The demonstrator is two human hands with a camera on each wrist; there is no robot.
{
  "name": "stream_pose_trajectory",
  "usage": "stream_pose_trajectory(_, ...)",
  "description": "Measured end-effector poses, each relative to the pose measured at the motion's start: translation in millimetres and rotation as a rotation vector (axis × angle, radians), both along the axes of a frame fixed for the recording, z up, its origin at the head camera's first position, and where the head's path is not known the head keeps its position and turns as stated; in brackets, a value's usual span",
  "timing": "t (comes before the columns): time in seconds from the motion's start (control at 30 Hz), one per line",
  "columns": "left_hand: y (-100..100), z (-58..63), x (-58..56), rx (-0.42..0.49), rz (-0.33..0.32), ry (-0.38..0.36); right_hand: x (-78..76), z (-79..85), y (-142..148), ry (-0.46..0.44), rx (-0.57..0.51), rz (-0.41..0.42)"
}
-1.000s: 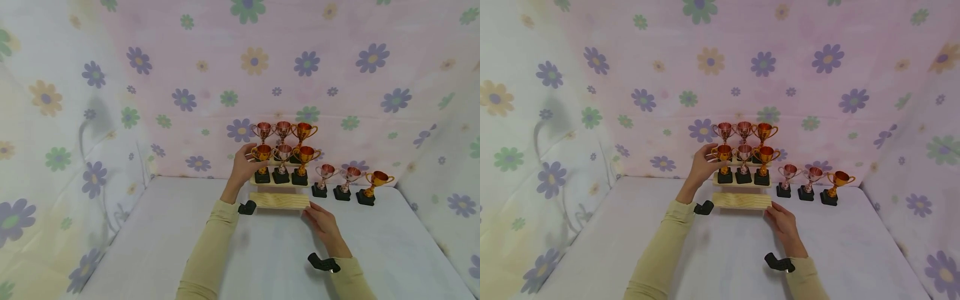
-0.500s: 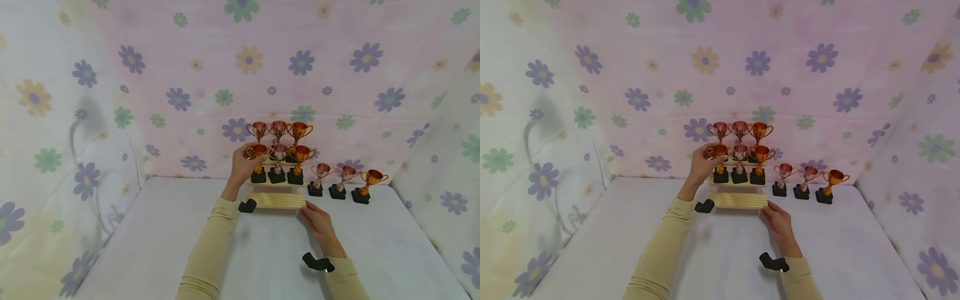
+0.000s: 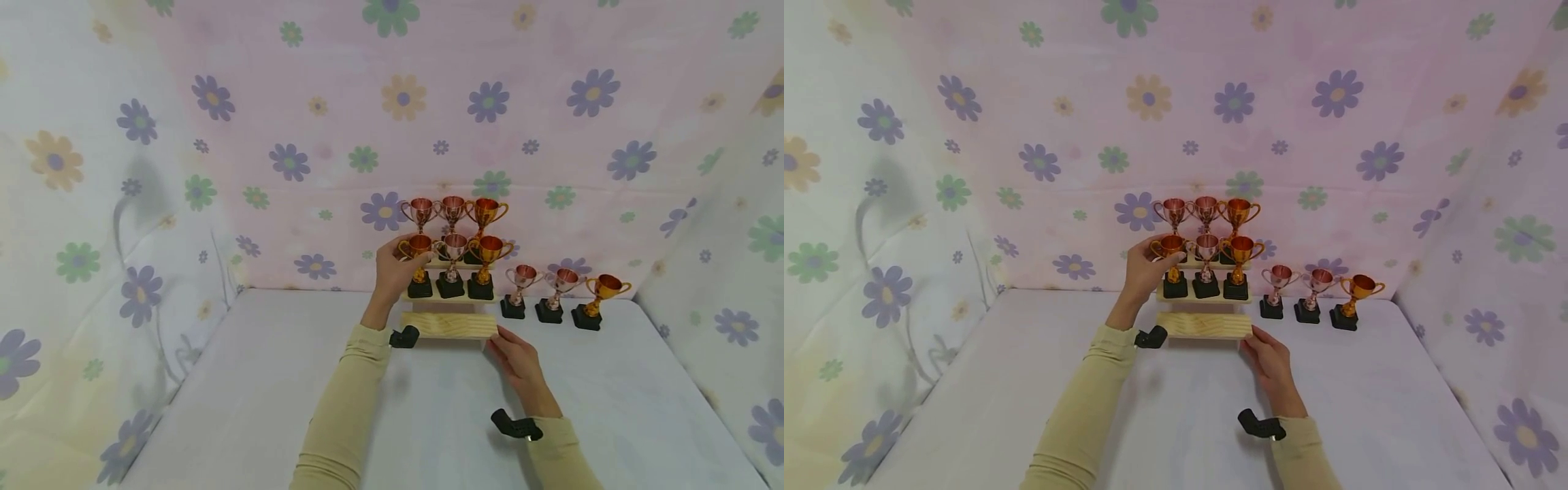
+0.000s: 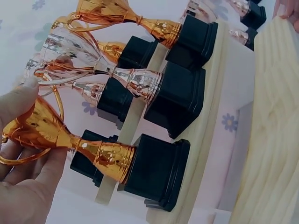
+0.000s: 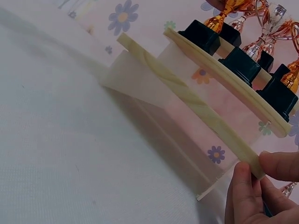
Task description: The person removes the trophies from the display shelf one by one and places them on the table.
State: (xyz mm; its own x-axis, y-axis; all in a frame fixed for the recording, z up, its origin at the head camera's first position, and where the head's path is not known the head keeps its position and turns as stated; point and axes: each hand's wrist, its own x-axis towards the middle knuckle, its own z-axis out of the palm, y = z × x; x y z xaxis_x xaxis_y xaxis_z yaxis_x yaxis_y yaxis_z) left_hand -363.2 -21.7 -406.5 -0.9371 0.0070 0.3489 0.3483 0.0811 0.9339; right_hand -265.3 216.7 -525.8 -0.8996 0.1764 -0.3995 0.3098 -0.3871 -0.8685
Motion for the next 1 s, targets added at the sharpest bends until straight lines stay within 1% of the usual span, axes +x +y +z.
stream_pose_trajectory(0.17, -3, 0.8, 3.5, 0.103, 0.047, -0.020, -1.1, 0.4, 2, -0.006, -0.017, -0.002)
stream_pose_trajectory(0.27, -8, -0.3, 5.1, 0.154, 0.072, -0.017, -2.1, 0.5, 2, -0.014, -0.022, -0.007)
stream_pose_trajectory(0.4, -19, -1.7, 9.7, 0.171, 0.092, -0.006, -1.9, 0.7, 2, -0.014, -0.018, -0.010)
stream_pose_trajectory(0.57, -40, -1.5, 23.1, 0.199, 0.084, -0.015, -0.5, -0.2, 2, 0.002, 0.001, 0.010)
stream_pose_trajectory(0.67, -55, -1.9, 32.1, 0.198, 0.071, -0.014, 0.0, -0.7, 1, 0.002, 0.005, 0.016)
stream_pose_trajectory(0.77, -69, -4.6, 39.2, 0.164, 0.062, -0.014, 0.1, -1.3, 0, -0.002, 0.006, 0.013)
stream_pose_trajectory(0.87, -80, -6.6, 45.7, 0.137, 0.056, 0.003, 0.5, -1.3, 0, -0.010, 0.009, -0.003)
stream_pose_trajectory(1.0, -89, -10.0, 47.3, 0.130, 0.040, 0.030, 0.8, -1.1, 1, -0.003, 0.009, 0.000)
